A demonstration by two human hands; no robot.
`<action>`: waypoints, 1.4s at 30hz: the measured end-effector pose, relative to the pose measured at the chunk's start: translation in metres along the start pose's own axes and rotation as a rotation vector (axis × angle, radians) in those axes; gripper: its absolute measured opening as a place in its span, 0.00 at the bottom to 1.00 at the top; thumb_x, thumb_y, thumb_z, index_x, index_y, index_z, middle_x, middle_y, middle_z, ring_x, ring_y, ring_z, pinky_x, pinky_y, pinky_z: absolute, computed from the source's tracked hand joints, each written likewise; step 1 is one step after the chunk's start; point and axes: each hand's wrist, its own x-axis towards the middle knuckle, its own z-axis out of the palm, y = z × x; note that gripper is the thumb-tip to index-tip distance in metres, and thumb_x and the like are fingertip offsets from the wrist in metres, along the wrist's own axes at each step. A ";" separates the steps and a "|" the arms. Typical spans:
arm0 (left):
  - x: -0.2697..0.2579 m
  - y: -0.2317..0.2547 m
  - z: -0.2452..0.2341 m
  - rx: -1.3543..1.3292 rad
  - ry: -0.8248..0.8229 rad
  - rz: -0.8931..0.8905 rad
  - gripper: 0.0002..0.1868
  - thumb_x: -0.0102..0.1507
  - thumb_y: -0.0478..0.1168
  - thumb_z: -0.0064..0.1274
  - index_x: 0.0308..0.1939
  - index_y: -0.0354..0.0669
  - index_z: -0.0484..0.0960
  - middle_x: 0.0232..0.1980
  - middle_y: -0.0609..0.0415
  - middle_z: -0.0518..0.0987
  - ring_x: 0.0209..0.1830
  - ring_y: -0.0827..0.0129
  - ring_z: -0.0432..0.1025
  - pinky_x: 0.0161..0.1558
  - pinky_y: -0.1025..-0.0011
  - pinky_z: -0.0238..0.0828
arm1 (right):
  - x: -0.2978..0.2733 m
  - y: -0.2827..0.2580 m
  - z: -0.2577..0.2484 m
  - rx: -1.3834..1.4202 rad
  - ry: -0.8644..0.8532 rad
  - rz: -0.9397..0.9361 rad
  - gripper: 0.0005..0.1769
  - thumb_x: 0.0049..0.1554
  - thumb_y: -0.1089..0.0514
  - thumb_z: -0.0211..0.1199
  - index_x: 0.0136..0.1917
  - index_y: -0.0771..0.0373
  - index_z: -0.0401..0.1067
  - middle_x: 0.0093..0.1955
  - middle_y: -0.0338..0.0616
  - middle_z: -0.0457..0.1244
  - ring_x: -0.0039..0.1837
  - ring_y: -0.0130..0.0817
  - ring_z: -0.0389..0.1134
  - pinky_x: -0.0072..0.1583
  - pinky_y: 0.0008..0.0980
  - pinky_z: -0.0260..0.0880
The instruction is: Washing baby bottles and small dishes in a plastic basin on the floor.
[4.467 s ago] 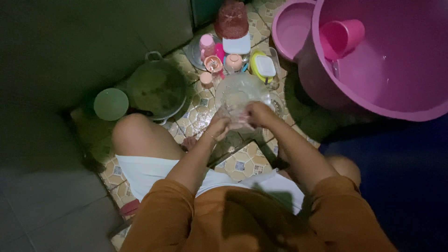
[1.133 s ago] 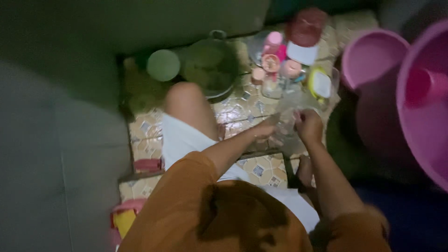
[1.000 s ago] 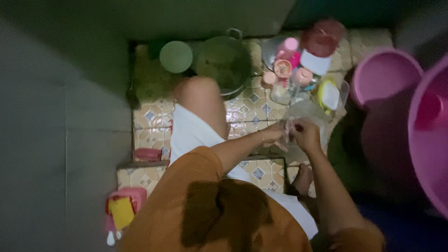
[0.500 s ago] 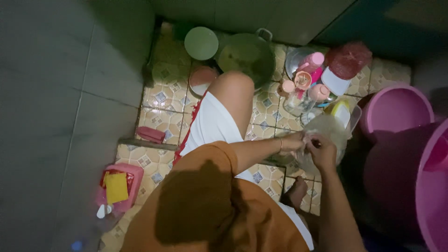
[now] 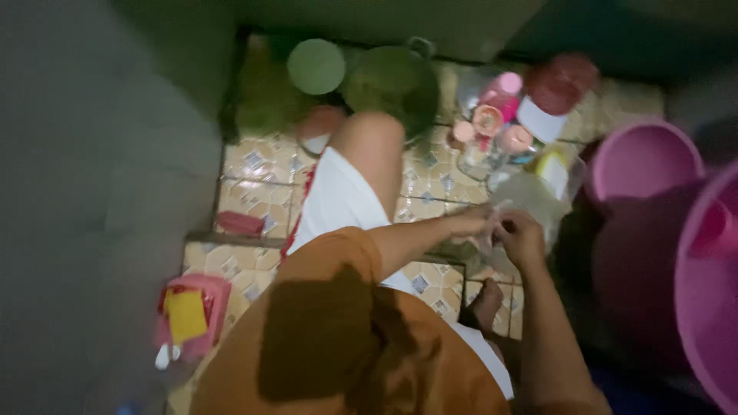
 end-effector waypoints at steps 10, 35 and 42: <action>-0.034 0.029 0.005 -0.125 0.096 -0.108 0.40 0.63 0.27 0.46 0.79 0.50 0.57 0.65 0.46 0.69 0.58 0.53 0.71 0.45 0.47 0.83 | -0.006 -0.010 0.007 -0.015 0.124 0.055 0.13 0.48 0.62 0.71 0.49 0.63 0.79 0.50 0.53 0.70 0.52 0.50 0.71 0.56 0.42 0.72; -0.053 0.075 0.003 -0.213 0.136 -0.009 0.52 0.57 0.20 0.38 0.83 0.56 0.43 0.78 0.49 0.60 0.62 0.48 0.72 0.49 0.46 0.82 | 0.003 -0.033 -0.018 -0.214 -0.007 0.427 0.13 0.54 0.51 0.71 0.41 0.64 0.79 0.46 0.57 0.68 0.50 0.58 0.69 0.51 0.52 0.69; -0.056 0.068 0.011 -0.144 0.098 -0.144 0.53 0.59 0.21 0.39 0.82 0.60 0.37 0.78 0.49 0.58 0.64 0.51 0.71 0.50 0.46 0.82 | 0.004 -0.017 0.003 -0.180 0.314 0.151 0.11 0.49 0.63 0.65 0.47 0.62 0.79 0.52 0.54 0.69 0.58 0.56 0.68 0.60 0.47 0.67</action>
